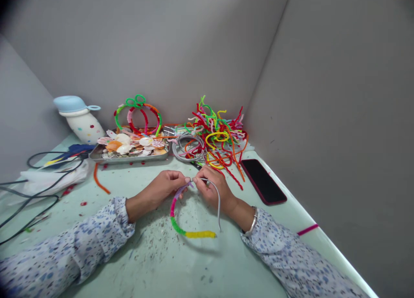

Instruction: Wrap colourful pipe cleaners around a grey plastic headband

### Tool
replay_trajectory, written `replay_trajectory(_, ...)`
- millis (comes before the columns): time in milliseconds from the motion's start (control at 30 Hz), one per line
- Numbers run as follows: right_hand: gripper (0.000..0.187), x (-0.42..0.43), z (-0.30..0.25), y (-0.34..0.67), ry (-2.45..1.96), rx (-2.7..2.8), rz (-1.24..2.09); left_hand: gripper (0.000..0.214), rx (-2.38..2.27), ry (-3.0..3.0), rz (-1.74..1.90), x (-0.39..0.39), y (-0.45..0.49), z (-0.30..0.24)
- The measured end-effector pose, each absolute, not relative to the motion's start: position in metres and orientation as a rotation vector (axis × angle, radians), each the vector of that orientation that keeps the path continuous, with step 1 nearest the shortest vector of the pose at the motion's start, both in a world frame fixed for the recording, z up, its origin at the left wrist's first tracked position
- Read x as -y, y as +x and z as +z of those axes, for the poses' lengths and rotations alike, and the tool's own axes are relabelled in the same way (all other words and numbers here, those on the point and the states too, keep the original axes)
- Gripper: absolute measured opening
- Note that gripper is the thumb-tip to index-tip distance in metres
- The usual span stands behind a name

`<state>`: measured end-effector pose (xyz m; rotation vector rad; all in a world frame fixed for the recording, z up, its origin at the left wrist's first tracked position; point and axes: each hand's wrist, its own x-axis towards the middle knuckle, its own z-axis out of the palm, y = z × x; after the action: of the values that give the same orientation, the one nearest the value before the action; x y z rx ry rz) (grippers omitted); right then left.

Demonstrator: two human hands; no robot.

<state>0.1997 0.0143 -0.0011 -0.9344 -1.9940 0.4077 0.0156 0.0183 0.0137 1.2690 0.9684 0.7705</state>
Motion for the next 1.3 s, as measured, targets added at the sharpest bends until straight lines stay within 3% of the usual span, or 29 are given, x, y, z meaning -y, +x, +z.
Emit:
replay_trajectory(967, 0.015, -0.0163, 0.0004, 0.1983, -0.980, 1.994, 0.392, 0.024, -1.113, 1.534, 0.842, -0.0158, 0.0196, 0.0110)
replay_trajectory(1300, 0.015, -0.0180, -0.0012, 0.1980, -0.974, 2.011, 0.383, 0.012, -1.280, 1.919, 0.878, -0.0114, 0.0189, 0.0155)
